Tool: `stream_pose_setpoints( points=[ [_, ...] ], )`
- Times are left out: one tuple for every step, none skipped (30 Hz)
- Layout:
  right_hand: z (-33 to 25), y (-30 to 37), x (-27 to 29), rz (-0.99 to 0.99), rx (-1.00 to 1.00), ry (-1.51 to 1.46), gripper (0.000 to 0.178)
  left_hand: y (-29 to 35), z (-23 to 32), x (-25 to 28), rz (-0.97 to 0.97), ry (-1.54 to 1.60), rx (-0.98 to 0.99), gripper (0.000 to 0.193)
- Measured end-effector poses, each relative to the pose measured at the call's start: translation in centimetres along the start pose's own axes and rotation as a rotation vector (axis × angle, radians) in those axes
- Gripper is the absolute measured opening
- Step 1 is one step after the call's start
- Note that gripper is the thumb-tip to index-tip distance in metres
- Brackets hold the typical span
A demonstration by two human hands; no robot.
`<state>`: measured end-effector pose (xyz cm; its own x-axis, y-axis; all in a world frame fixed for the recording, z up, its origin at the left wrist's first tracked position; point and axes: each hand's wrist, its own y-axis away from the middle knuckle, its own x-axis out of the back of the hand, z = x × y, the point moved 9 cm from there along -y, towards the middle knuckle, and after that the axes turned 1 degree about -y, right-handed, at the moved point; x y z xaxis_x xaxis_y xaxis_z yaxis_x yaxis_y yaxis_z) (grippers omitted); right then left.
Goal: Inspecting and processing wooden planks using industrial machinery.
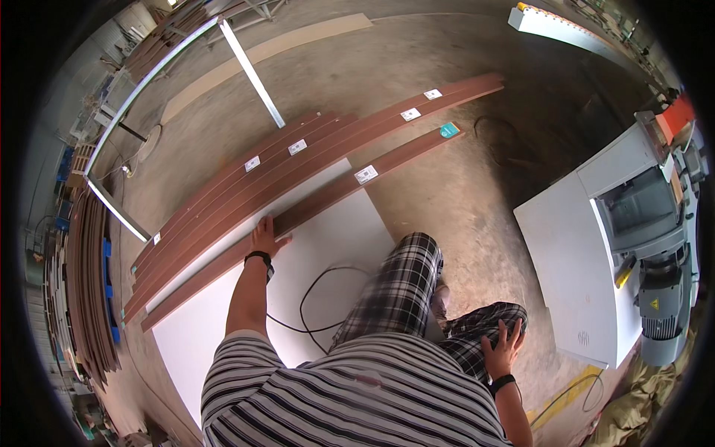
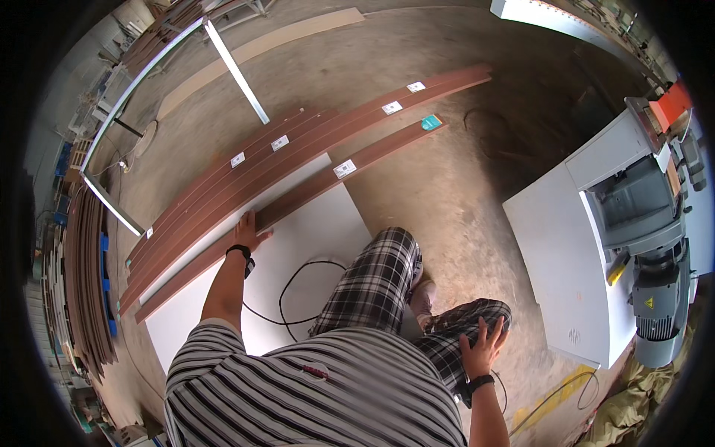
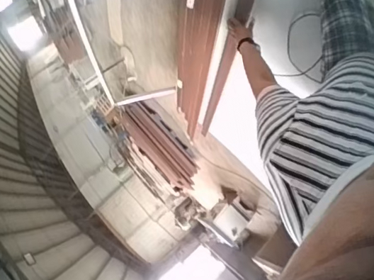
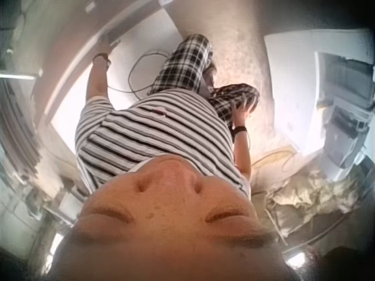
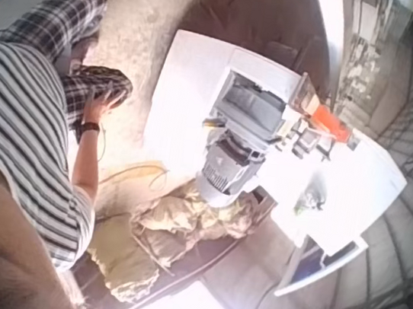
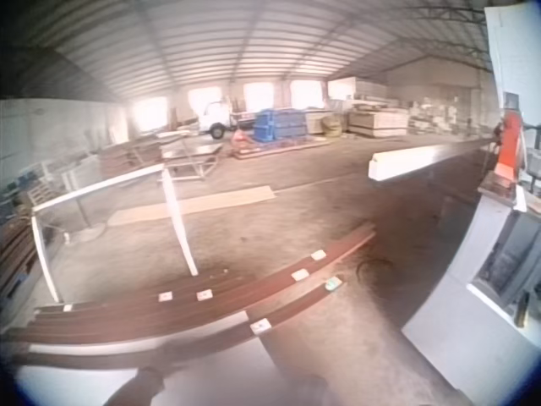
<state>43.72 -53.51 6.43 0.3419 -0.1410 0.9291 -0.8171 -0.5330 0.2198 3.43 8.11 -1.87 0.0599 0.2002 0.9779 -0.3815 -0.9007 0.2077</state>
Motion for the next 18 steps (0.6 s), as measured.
stream_pose_setpoints(
  points=[
    [-0.3,0.3,0.2,0.02,0.024,0.007,0.066,-0.2,-0.1,0.4,0.023,-0.012,-0.008,0.091],
    [-0.7,0.5,0.3,0.038,0.049,0.013,0.066,-0.2,-0.2,0.6,0.046,-0.025,-0.016,0.08],
    [-0.8,0.6,0.1,0.032,0.043,0.01,0.066,0.1,-0.5,0.6,0.04,-0.032,-0.019,0.08],
    [-0.9,0.4,-0.1,0.017,0.034,0.012,0.066,0.9,-0.7,0.8,0.055,-0.057,-0.054,0.074],
    [-0.4,0.2,0.0,0.016,-0.001,0.018,0.066,0.8,1.5,1.3,0.07,-0.075,-0.117,0.068],
    [-0.1,0.0,0.2,0.037,0.009,0.021,0.066,1.1,4.1,1.6,0.06,-0.075,-0.19,0.064],
    [0.5,-0.1,0.5,0.039,-0.029,0.017,0.066,2.1,5.9,2.0,0.065,0.002,-0.259,0.062],
    [0.4,-0.6,0.8,0.01,-0.006,0.019,0.062,3.3,7.7,2.6,0.088,0.004,-0.302,0.062],
    [0.6,-1.4,1.1,-0.019,0.019,0.02,0.059,4.9,9.2,3.4,0.113,0.008,-0.342,0.062],
    [1.9,-2.8,0.8,-0.035,0.073,0.053,0.052,6.4,10.5,4.3,0.112,0.045,-0.351,0.061],
    [2.8,-4.7,0.5,-0.053,0.128,0.084,0.045,8.0,11.4,5.4,0.11,0.082,-0.356,0.06],
    [2.2,-6.8,1.4,-0.151,0.039,-0.188,0.037,9.5,11.7,6.2,0.107,0.089,-0.36,0.06],
    [0.6,-8.9,2.9,-0.236,-0.048,-0.459,0.031,10.9,11.8,7.0,0.106,0.102,-0.363,0.059],
    [-1.5,-10.5,4.6,-0.234,-0.035,-0.56,0.031,12.2,12.3,8.0,0.135,0.132,-0.404,0.059],
    [-3.7,-12.0,5.8,-0.229,-0.015,-0.66,0.033,13.3,12.8,9.1,0.167,0.163,-0.442,0.059],
    [-5.5,-13.2,5.9,-0.23,-0.017,-0.932,0.035,14.1,13.1,10.1,0.168,0.201,-0.428,0.059],
    [-7.3,-14.0,6.0,-0.224,-0.011,-1.204,0.037,14.9,13.5,11.2,0.167,0.237,-0.413,0.059],
    [-9.8,-14.6,6.3,-0.244,0.012,-1.333,0.042,15.8,13.7,12.3,0.189,0.258,-0.398,0.058]
  ],
)
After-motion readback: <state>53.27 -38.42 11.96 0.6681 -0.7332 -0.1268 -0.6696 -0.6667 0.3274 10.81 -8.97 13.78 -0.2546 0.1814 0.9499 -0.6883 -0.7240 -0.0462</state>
